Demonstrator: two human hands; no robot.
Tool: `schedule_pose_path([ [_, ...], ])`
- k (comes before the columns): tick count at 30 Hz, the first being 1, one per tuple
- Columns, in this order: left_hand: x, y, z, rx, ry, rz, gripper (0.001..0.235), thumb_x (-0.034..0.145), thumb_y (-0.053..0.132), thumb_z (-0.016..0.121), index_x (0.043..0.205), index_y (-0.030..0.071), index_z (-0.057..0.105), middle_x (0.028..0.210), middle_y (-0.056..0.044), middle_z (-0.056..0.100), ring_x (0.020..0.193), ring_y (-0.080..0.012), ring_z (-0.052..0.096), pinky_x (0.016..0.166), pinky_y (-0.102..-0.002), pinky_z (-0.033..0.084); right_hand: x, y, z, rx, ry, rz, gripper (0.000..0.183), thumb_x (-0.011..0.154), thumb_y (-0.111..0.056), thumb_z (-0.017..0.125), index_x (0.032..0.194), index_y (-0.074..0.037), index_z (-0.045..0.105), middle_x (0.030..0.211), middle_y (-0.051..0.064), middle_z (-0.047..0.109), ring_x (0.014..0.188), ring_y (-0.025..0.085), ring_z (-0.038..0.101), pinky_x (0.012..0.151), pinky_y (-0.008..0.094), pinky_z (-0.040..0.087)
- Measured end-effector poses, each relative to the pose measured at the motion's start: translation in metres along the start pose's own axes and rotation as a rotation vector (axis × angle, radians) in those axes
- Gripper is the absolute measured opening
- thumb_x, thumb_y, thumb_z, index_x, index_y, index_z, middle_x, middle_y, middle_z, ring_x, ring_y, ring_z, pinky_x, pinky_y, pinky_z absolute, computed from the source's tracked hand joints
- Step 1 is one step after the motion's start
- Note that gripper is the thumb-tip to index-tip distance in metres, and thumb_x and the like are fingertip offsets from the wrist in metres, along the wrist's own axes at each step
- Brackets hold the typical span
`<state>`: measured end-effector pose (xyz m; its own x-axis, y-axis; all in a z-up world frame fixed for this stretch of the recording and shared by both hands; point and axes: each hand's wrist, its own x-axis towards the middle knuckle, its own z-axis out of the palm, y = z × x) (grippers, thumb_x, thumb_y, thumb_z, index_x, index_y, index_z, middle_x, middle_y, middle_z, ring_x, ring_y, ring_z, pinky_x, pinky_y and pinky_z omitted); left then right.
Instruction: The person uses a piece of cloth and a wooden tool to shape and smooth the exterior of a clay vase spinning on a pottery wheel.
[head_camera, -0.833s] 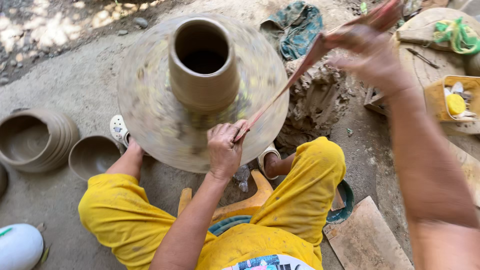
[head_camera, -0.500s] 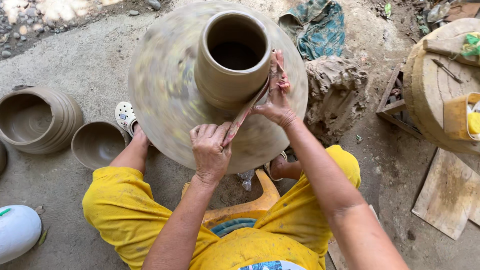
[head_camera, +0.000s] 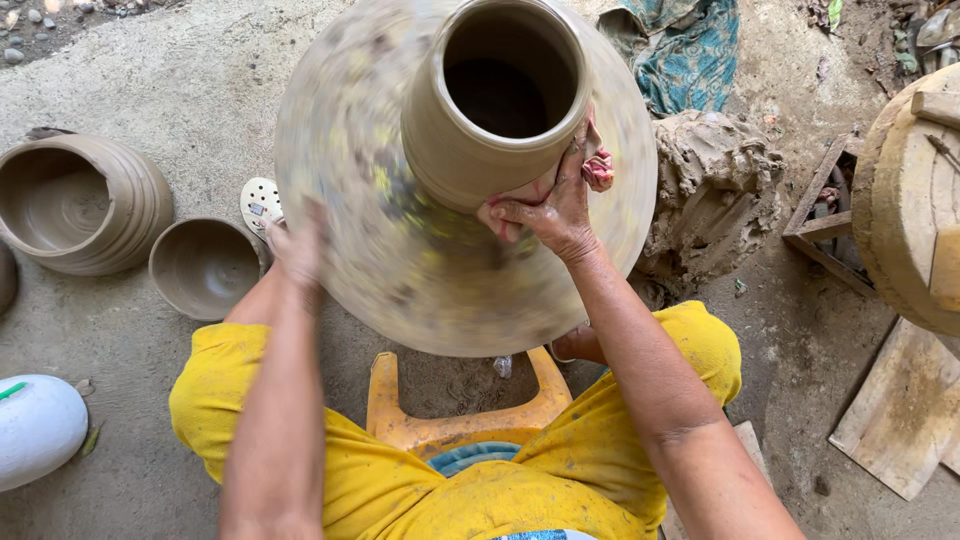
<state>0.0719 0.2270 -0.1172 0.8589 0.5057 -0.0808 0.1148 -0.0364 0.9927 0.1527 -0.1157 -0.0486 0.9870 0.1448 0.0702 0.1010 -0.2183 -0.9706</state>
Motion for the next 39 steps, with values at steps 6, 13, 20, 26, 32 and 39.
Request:
schedule_pose_path([
  [6,-0.249,-0.063,0.07,0.118,-0.381,-0.971,0.066,0.102,0.048,0.067,0.129,-0.013,0.067,0.121,-0.028,0.077,0.089,-0.0446,0.062,0.082,-0.063,0.051,-0.007,0.007,-0.017,0.136,-0.067,-0.125,0.121,0.079,-0.007,0.095,0.164,-0.008,0.009,0.167,0.014,0.027,0.146,0.022,0.041,0.116,0.036,0.049],
  [13,-0.265,0.029,0.075,0.305,-1.133,-0.34,0.05,0.092,0.021,0.076,0.136,0.007,0.058,0.113,-0.006,0.068,0.099,-0.0145,0.066,0.088,-0.03,0.055,-0.032,-0.044,-0.134,-0.287,0.384,-0.203,0.034,0.108,0.008,0.053,0.14,-0.001,0.06,0.139,0.01,0.061,0.126,0.018,0.064,0.109,0.036,0.061],
  [20,-0.228,0.049,0.044,0.198,-0.347,0.056,0.016,0.093,0.006,0.073,0.109,0.006,0.073,0.093,-0.006,0.072,0.078,-0.0125,0.068,0.068,-0.028,0.059,-0.025,-0.169,-0.263,-0.342,0.432,-0.228,0.027,0.112,-0.013,0.054,0.135,-0.003,0.044,0.124,0.017,0.071,0.106,0.024,0.079,0.086,0.031,0.064],
  [26,-0.052,0.018,-0.01,0.85,0.081,-0.067,0.078,0.105,0.039,0.069,0.165,0.013,0.026,0.157,-0.025,0.036,0.142,-0.042,0.032,0.11,-0.059,0.028,-0.038,-0.229,-0.308,-0.607,0.128,-0.219,0.021,0.119,-0.011,0.051,0.129,0.005,0.061,0.118,0.022,0.07,0.107,0.03,0.073,0.088,0.035,0.064],
  [32,-0.031,-0.049,0.003,0.188,0.052,0.258,0.06,0.118,0.006,0.052,0.167,0.003,0.016,0.172,-0.026,0.028,0.16,-0.0365,0.032,0.132,-0.049,0.027,-0.046,-0.249,-0.281,-0.237,-0.188,-0.235,0.022,0.111,-0.001,0.057,0.131,0.007,0.057,0.132,0.022,0.067,0.124,0.032,0.069,0.102,0.042,0.058],
  [39,-0.192,-0.07,0.116,0.081,0.53,-0.052,0.08,0.108,0.006,0.055,0.167,0.006,0.002,0.163,-0.034,0.018,0.151,-0.0422,0.035,0.124,-0.049,0.033,-0.067,-0.258,-0.241,-0.122,-0.487,-0.209,0.044,0.102,0.005,0.057,0.146,0.001,0.056,0.144,0.018,0.063,0.14,0.032,0.061,0.123,0.046,0.049],
])
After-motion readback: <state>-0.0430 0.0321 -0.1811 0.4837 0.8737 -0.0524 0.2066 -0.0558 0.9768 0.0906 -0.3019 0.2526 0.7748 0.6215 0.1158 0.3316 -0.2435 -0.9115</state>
